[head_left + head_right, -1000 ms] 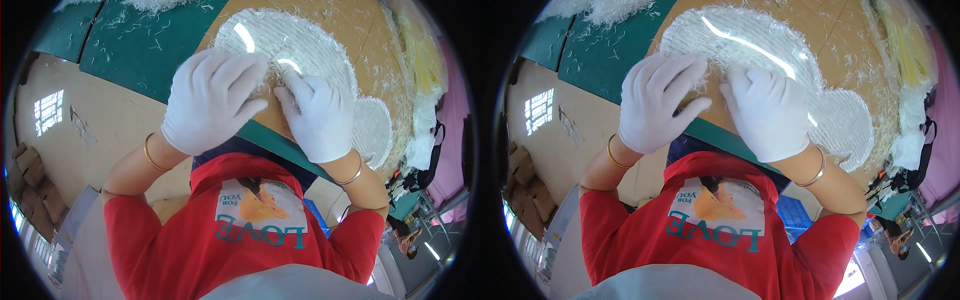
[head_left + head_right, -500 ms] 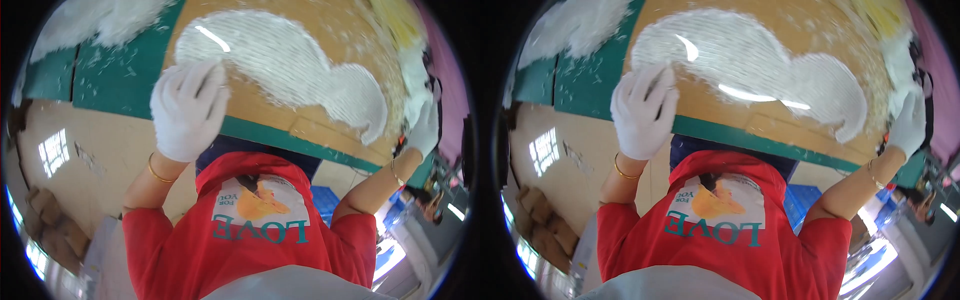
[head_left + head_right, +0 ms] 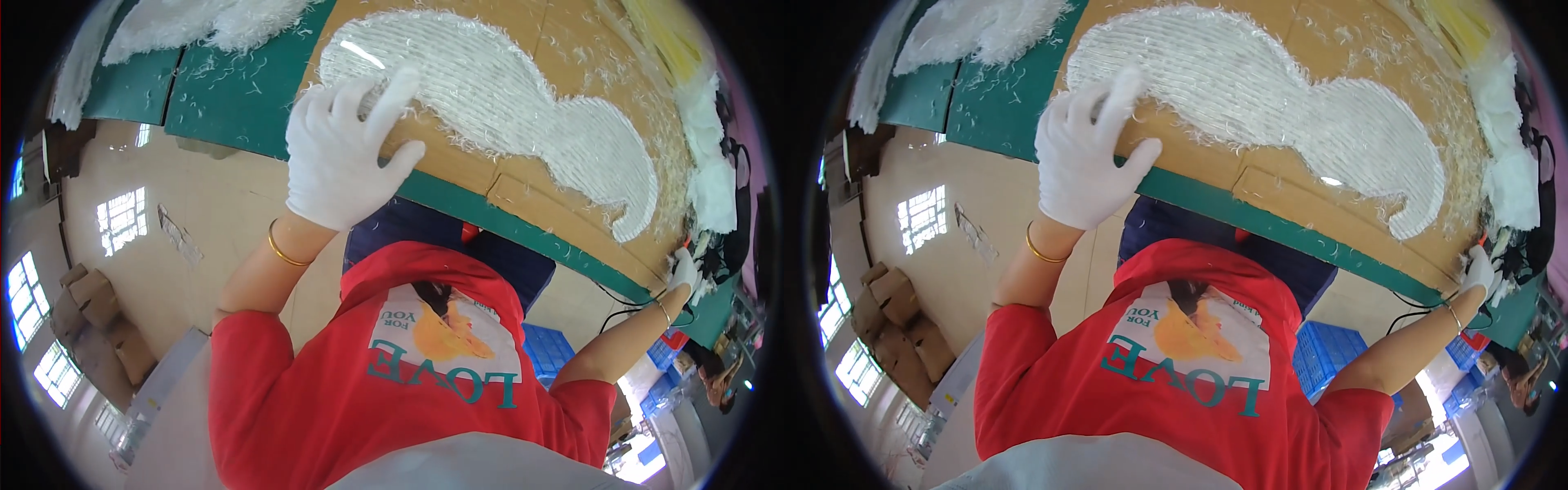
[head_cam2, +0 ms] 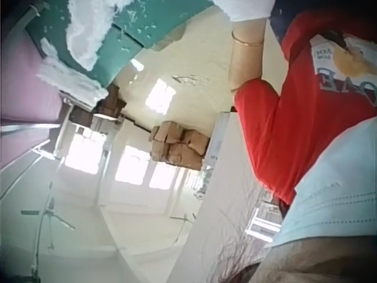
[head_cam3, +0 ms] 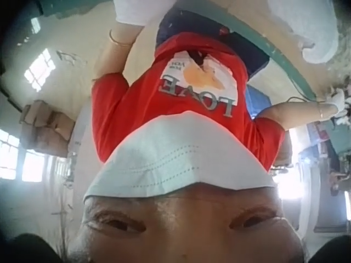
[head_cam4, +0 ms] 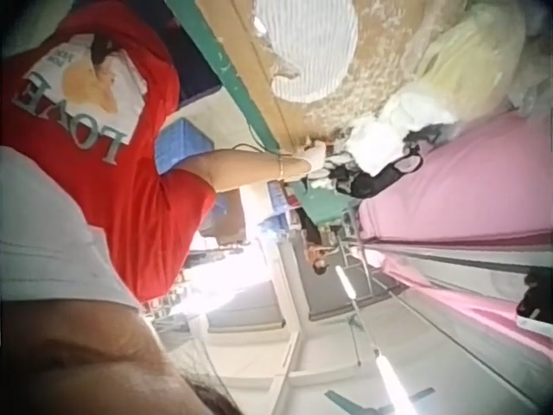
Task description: Applying adhesive and synthetic fiber layers to a mustache-shaped template on a manual workstation.
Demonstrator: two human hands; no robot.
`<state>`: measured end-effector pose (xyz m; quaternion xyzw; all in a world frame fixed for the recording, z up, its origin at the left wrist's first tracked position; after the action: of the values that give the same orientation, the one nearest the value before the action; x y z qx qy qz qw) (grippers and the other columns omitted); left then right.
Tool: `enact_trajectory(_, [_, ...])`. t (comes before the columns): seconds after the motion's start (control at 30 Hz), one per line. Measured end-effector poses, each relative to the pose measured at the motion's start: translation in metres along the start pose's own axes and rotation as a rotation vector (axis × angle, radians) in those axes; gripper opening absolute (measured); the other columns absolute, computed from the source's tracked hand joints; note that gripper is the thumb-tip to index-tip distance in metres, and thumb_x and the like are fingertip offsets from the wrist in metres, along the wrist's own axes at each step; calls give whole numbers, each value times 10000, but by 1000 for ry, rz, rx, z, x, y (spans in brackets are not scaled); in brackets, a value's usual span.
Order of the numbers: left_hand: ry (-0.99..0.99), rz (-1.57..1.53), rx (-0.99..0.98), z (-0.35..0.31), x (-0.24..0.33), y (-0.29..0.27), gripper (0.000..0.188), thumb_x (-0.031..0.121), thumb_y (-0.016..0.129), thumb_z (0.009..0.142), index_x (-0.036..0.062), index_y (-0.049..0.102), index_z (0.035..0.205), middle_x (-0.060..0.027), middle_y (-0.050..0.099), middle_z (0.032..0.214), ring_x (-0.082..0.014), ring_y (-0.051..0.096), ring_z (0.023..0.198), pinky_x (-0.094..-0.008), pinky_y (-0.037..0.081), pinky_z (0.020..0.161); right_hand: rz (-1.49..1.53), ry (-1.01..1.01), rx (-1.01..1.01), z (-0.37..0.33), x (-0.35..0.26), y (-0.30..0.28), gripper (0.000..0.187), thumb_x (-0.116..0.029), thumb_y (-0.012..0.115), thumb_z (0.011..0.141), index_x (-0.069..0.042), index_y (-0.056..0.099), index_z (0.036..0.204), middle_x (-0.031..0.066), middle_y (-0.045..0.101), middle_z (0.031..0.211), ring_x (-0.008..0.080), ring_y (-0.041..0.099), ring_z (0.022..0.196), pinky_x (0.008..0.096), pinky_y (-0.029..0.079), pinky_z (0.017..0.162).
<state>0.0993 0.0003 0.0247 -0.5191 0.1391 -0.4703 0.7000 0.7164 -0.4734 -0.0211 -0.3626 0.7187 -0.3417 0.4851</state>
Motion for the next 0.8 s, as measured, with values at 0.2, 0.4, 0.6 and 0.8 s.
enact_trajectory(0.2, [-57,63,-97,-5,-1,-1,555,386,777,786,163,665,1282,-109,536,1225,-341,518,1102,-481,438,942,529,-976,-123,-116,-52,2,468,-154,674,965,7,589,1396,68,612,979,130,590,860,272,510,749])
enact_trajectory(0.4, [-114,-79,-60,-13,-5,3,605,305,807,745,147,655,1309,-118,538,1369,-348,507,1205,-480,420,1006,979,-543,-974,-304,-193,109,450,-300,639,1011,-3,514,1325,-12,488,901,98,403,687,256,331,595])
enact_trajectory(0.6, [-235,-78,11,-31,-21,-6,635,338,814,708,116,659,1283,-126,520,1407,-365,473,1275,-555,377,1014,134,-898,-931,-475,-290,259,270,-232,699,959,6,716,1087,47,717,889,93,613,695,256,477,593])
enact_trajectory(0.8, [-218,-55,-59,-33,-31,-6,549,410,793,713,184,703,1205,-84,559,1356,-319,479,1260,-582,348,984,90,-679,-1102,-499,-294,314,248,-170,721,954,31,722,1100,77,752,965,135,702,864,261,532,715])
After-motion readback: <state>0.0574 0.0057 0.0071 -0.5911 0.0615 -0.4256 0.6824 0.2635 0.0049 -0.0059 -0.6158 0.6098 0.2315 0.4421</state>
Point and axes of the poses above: each hand's wrist, its own z-axis towards the middle knuckle, its own y-axis out of the palm, x = y × z, the point moved 7 cm from there along z, towards the middle knuckle
